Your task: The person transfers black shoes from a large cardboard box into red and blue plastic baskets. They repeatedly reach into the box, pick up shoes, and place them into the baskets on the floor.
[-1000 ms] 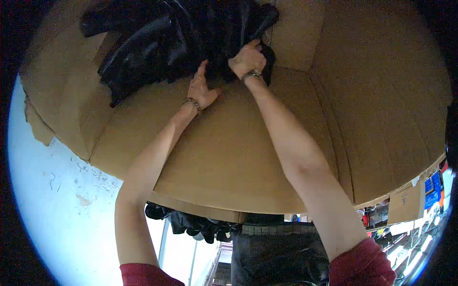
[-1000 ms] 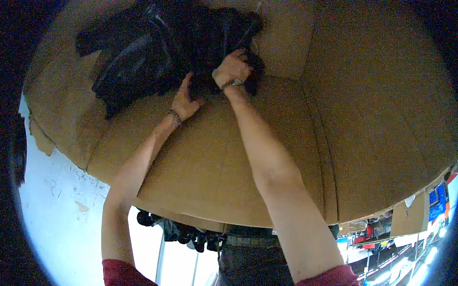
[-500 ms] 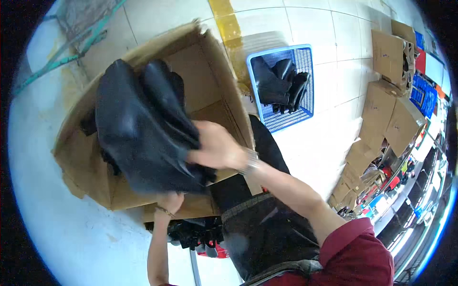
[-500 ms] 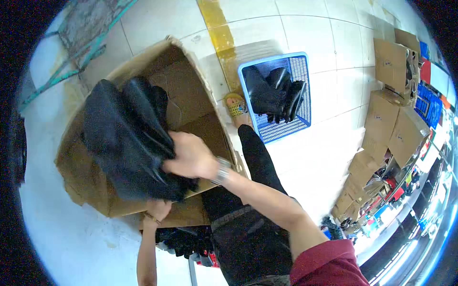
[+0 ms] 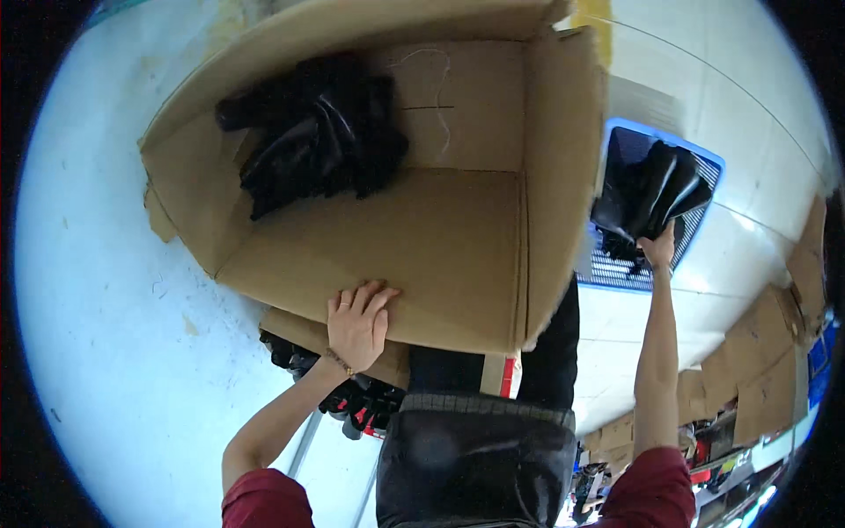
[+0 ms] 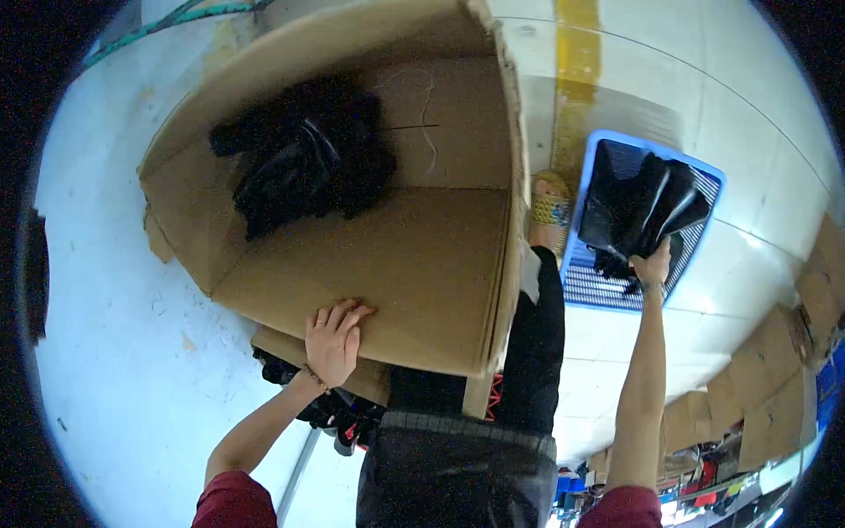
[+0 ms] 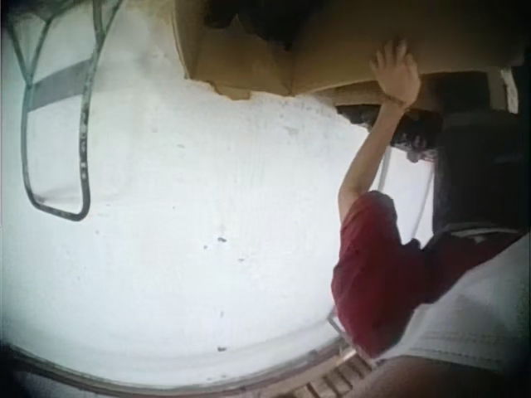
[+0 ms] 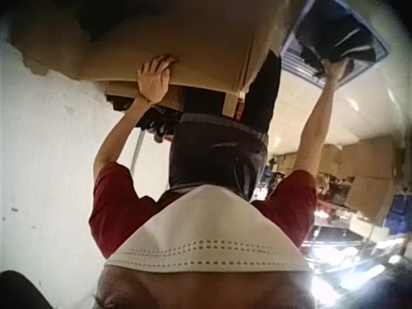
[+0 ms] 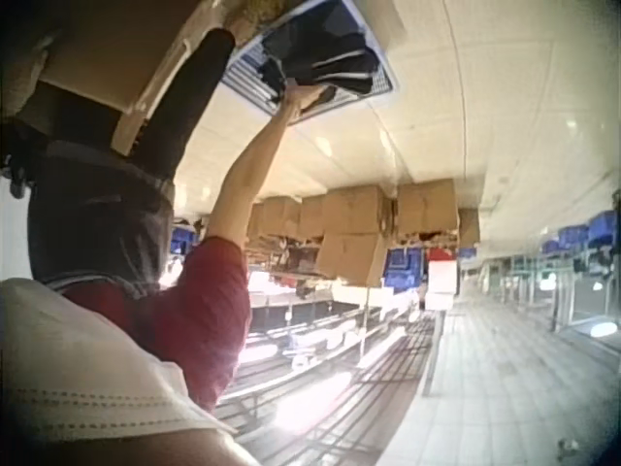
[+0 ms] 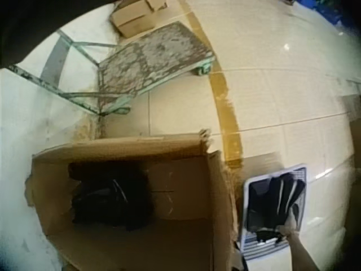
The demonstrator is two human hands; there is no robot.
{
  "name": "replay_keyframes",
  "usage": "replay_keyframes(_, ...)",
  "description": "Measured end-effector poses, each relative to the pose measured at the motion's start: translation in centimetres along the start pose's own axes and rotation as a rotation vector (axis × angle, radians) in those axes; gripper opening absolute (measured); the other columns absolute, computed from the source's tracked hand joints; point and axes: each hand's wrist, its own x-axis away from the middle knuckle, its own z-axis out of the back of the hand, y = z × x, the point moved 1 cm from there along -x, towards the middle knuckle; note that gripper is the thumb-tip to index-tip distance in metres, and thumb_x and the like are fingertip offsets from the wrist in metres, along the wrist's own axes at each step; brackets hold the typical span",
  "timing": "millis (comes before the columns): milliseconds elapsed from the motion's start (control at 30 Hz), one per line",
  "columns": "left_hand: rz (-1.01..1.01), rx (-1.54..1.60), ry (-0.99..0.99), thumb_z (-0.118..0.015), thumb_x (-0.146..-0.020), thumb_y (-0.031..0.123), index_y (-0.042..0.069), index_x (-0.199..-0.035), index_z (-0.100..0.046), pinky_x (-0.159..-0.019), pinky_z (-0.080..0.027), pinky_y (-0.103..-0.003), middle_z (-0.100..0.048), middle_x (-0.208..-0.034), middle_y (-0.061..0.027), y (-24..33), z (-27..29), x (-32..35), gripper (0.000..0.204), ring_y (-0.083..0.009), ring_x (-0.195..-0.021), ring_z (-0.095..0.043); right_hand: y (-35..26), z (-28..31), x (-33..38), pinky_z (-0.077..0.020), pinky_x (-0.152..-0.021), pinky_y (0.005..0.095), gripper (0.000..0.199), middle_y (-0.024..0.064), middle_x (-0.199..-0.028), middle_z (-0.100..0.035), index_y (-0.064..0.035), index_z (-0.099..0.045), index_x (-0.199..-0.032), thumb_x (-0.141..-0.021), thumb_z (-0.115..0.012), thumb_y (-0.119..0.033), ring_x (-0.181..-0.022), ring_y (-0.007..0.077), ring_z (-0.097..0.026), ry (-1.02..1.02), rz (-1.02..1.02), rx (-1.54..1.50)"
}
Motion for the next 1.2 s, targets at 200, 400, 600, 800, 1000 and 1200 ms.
replay_keyframes(200,0.159,0.430,-0.208,-0.059,-0.089,0.034,0.014,-0.133,-0.054,-0.103,-0.038,-0.047,-0.058,-0.131,-0.0143,-4.8,1.5,-1.8,0.049,-0.0363,-0.122,-0.051,-2.5,1.2,-1.8,-0.0491,-0.096,0.0448,0.111,0.0267,-0.120,-0.063,-0.0003,-0.037,-0.138,-0.045,-0.093,-0.023,-0.110,0.0422,-0.061,-0.339,0.157,-0.031)
replay_keyframes(400,0.416,0.204,-0.133,-0.062,-0.091,0.021,0.008,-0.141,-0.044,-0.111,-0.037,-0.044,-0.051,-0.139,-0.0170,-18.6,-3.5,-10.2,0.056,-0.0356,-0.131,-0.046,-15.6,19.8,11.5,-0.0508,-0.093,0.0393,0.057,0.0151,-0.126,-0.062,-0.0064,-0.045,-0.145,-0.094,-0.066,-0.014,-0.113,0.0234,-0.061,0.078,0.356,-0.285)
replay_keyframes(600,0.404,0.291,0.280,-0.068,-0.086,0.019,0.008,-0.144,-0.040,-0.114,-0.034,-0.045,-0.041,-0.147,-0.0195,-27.0,-3.4,-18.7,0.065,-0.0363,-0.137,-0.039,-42.8,21.2,27.5,-0.0557,-0.069,0.0269,0.027,0.0072,-0.096,-0.072,-0.0035,-0.069,-0.113,-0.086,-0.069,0.001,-0.080,0.0123,-0.068,-0.111,0.661,-0.657)
replay_keyframes(800,0.496,0.504,0.495,-0.075,-0.081,0.033,0.022,-0.155,-0.021,-0.113,-0.035,-0.046,-0.037,-0.152,-0.0182,-41.6,2.5,-15.8,0.092,-0.0365,-0.138,-0.040,-56.0,-2.0,22.0,-0.0557,-0.080,0.0447,0.059,0.0243,-0.097,-0.069,0.0042,-0.050,-0.133,-0.084,-0.072,-0.019,-0.090,0.0389,-0.069,-0.423,0.871,-0.206)
replay_keyframes(1000,0.493,0.153,0.335,-0.073,-0.082,0.041,0.021,-0.135,-0.054,-0.105,-0.044,-0.044,-0.055,-0.137,-0.0168,-39.1,0.7,-16.6,0.060,-0.0355,-0.127,-0.053,-70.1,-16.1,15.9,-0.0533,-0.090,0.0464,0.086,0.0293,-0.104,-0.067,0.0111,-0.037,-0.138,-0.079,-0.073,-0.041,-0.100,0.0454,-0.065,-0.008,0.686,-0.489)
replay_keyframes(1200,0.374,0.314,0.487,-0.072,-0.084,0.045,0.004,-0.129,-0.059,-0.094,-0.051,-0.036,-0.065,-0.123,-0.0147,-34.2,-3.8,-25.6,0.062,-0.0243,-0.115,-0.063,-67.1,-21.1,5.2,-0.0522,-0.091,0.0475,0.048,0.0264,-0.099,-0.068,0.0012,-0.064,-0.110,-0.078,-0.071,-0.034,-0.099,0.0431,-0.065,0.014,0.613,-0.324)
